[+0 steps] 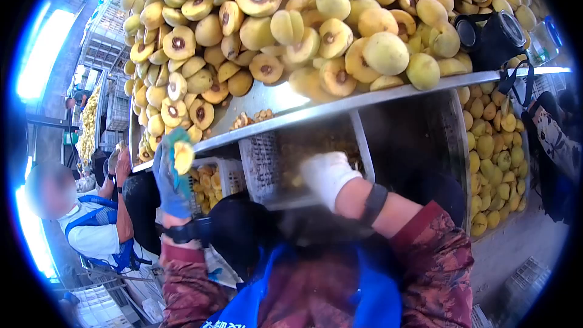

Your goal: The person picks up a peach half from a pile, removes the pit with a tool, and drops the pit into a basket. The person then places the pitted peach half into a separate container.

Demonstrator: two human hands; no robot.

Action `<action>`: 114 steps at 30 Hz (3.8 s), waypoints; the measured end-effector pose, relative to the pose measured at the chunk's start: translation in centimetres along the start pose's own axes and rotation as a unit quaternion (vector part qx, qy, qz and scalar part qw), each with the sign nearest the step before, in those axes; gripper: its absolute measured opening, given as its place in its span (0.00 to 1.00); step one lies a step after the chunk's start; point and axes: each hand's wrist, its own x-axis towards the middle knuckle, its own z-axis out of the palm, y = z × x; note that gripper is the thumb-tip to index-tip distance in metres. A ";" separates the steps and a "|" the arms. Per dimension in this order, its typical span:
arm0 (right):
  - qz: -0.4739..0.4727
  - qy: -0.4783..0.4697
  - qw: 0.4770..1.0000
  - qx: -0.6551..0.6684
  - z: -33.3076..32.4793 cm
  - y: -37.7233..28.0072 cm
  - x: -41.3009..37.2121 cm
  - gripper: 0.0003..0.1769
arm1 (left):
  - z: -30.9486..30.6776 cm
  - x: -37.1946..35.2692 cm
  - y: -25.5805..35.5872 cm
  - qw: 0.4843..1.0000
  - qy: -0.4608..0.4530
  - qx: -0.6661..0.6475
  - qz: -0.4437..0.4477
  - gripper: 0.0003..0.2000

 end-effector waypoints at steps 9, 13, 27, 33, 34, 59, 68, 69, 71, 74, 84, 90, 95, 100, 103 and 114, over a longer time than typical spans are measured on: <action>-0.130 0.196 0.972 -0.014 2.7 -0.2 -0.7 0.04 | 9.3 6.0 1.9 0.848 -0.111 0.404 0.324 0.27; -0.114 0.184 0.972 0.085 1.4 -0.3 -2.1 0.05 | 16.2 9.9 0.0 0.683 -0.195 0.590 0.384 0.28; -0.175 0.291 0.934 0.113 4.6 0.4 -0.1 0.08 | 16.3 12.0 -2.2 0.794 -0.168 0.538 0.228 0.30; -0.177 0.251 0.944 0.123 1.9 -0.4 -2.4 0.08 | 16.1 10.8 -3.8 0.829 -0.262 0.451 0.201 0.35; -0.177 0.248 0.942 0.138 1.5 -0.3 -2.8 0.09 | 16.1 10.5 -3.9 0.811 -0.295 0.465 0.195 0.36; -0.130 0.252 0.846 0.451 -1.9 -1.1 -3.5 0.26 | 15.9 4.8 2.2 0.988 -0.126 0.013 0.087 0.28; -0.114 0.274 0.827 0.477 -0.5 -0.7 1.3 0.32 | 17.2 3.3 4.3 0.972 -0.133 -0.194 0.010 0.25; -0.113 0.282 0.826 0.475 -0.3 -0.8 1.8 0.32 | 17.3 3.1 4.6 0.966 -0.136 -0.218 0.002 0.25; -0.116 0.286 0.824 0.475 0.0 -1.1 2.1 0.33 | 17.4 2.8 4.9 0.955 -0.141 -0.261 -0.016 0.24; -0.108 0.235 0.820 0.510 -2.0 -1.7 0.8 0.34 | 17.4 2.3 5.6 0.932 -0.147 -0.327 -0.043 0.23; -0.116 0.366 0.815 0.435 -3.0 -2.2 1.6 0.24 | 12.8 -3.3 4.4 0.984 -0.012 -0.064 0.164 0.23; -0.098 0.328 0.854 0.392 -4.1 -3.2 0.9 0.28 | 13.7 0.3 4.3 0.830 -0.070 -0.533 -0.149 0.33; -0.089 0.316 0.878 0.348 -3.9 -3.4 1.3 0.21 | 13.4 -0.2 3.2 0.906 -0.085 -0.405 -0.091 0.32; -0.102 0.364 0.882 0.283 -2.8 -3.3 2.2 0.20 | 14.3 -0.8 3.1 0.906 -0.031 -0.420 -0.035 0.22; -0.103 0.346 0.888 0.285 -3.0 -3.3 1.9 0.20 | 14.2 -0.8 2.3 0.930 -0.038 -0.366 0.009 0.23; -0.135 0.349 0.854 0.361 -0.7 -3.6 3.3 0.19 | 13.0 -1.2 0.0 0.988 -0.036 -0.020 0.147 0.33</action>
